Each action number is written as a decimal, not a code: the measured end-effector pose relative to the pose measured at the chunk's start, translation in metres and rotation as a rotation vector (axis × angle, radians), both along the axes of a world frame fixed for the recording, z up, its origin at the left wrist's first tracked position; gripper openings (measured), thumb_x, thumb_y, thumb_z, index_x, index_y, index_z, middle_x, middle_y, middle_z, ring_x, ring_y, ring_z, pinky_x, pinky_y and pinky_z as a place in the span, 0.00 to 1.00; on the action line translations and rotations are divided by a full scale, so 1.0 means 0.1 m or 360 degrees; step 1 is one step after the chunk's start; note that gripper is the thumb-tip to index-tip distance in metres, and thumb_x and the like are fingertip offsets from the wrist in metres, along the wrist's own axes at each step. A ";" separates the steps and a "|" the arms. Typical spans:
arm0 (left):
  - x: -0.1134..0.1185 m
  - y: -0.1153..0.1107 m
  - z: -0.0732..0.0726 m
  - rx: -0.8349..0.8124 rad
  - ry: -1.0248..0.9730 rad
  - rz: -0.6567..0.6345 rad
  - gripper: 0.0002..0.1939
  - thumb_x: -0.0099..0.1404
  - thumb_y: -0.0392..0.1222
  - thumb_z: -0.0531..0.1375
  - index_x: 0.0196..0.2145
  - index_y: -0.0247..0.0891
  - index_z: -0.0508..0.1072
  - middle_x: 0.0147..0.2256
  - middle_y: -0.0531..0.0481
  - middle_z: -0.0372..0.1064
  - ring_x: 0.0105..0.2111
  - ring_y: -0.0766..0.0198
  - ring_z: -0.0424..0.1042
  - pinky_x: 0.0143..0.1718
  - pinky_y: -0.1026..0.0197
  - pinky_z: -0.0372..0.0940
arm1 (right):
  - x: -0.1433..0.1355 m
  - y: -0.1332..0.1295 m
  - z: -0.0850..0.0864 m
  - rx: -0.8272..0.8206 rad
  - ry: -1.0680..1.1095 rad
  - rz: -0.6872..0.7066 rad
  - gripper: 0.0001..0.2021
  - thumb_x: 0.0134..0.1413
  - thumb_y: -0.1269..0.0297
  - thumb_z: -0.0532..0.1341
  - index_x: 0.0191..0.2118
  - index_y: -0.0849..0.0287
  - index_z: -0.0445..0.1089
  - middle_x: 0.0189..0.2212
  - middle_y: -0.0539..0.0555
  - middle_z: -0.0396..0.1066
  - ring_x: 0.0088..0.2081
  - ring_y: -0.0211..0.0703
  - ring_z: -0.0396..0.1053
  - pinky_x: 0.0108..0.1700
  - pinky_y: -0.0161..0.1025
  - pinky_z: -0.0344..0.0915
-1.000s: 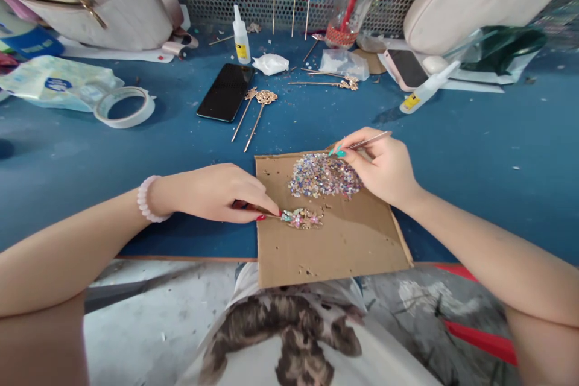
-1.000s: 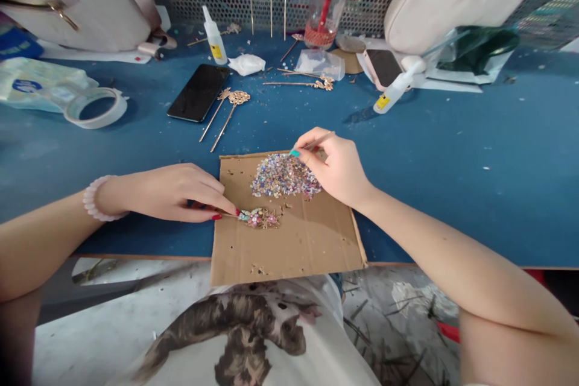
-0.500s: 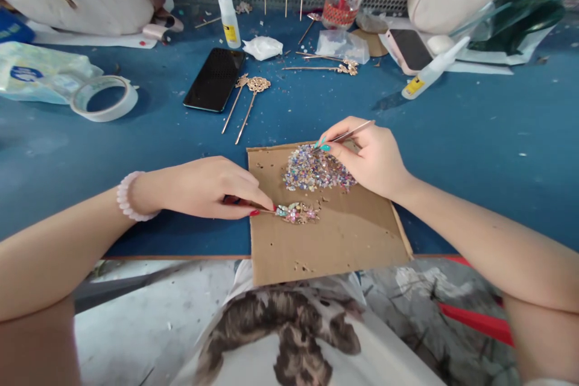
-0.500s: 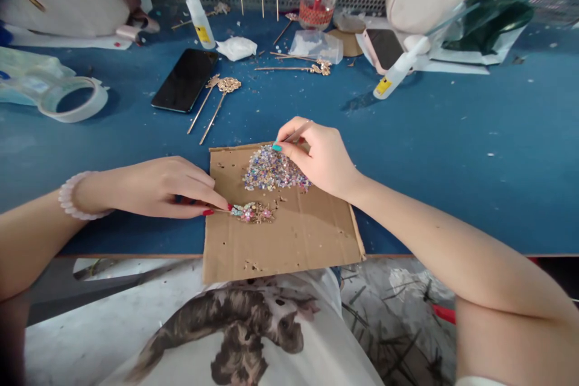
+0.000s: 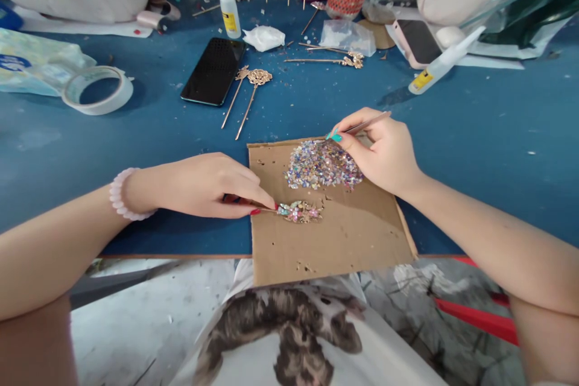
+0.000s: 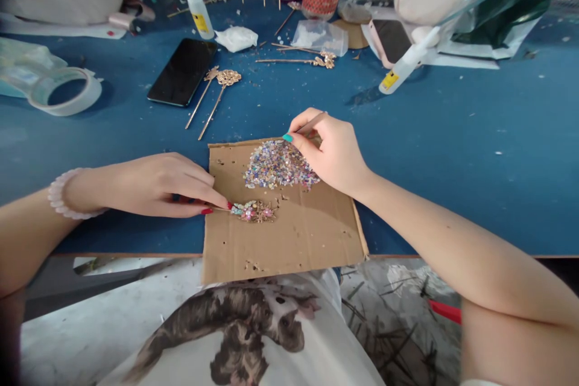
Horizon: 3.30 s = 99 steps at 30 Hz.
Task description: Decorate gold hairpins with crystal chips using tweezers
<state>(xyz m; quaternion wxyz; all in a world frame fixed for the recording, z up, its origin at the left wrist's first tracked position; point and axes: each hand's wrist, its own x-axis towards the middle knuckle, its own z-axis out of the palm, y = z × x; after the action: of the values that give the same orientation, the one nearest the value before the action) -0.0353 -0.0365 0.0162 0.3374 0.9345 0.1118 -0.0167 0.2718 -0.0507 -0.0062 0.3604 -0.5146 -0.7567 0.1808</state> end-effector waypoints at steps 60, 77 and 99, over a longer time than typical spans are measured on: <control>-0.03 0.02 -0.07 0.0150 -0.0147 -0.0058 0.14 0.76 0.40 0.54 0.56 0.48 0.73 0.36 0.55 0.75 0.31 0.71 0.72 0.33 0.67 0.60 | 0.12 0.01 -0.08 0.0194 -0.0047 0.0167 0.02 0.60 0.68 0.63 0.36 0.54 0.71 0.30 0.50 0.76 0.32 0.42 0.76 0.33 0.41 0.70; -0.03 0.03 -0.08 0.0162 -0.0140 -0.0046 0.14 0.77 0.41 0.53 0.56 0.49 0.73 0.35 0.56 0.75 0.31 0.71 0.71 0.32 0.67 0.60 | 0.12 0.02 -0.09 0.0144 -0.0055 0.0203 0.03 0.61 0.69 0.62 0.37 0.53 0.71 0.32 0.50 0.76 0.34 0.43 0.76 0.35 0.42 0.72; -0.01 0.03 -0.06 0.0130 -0.0133 -0.0052 0.14 0.77 0.41 0.53 0.55 0.47 0.74 0.33 0.55 0.74 0.29 0.71 0.70 0.31 0.67 0.59 | 0.10 0.09 -0.14 0.0125 0.0072 0.0115 0.03 0.58 0.69 0.64 0.35 0.53 0.71 0.30 0.51 0.76 0.33 0.43 0.77 0.36 0.43 0.74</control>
<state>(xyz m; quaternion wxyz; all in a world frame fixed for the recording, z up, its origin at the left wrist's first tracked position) -0.0366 -0.0337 0.0102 0.3030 0.9491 0.0829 0.0214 0.2820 -0.0415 -0.0206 0.3905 -0.4682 -0.7730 0.1757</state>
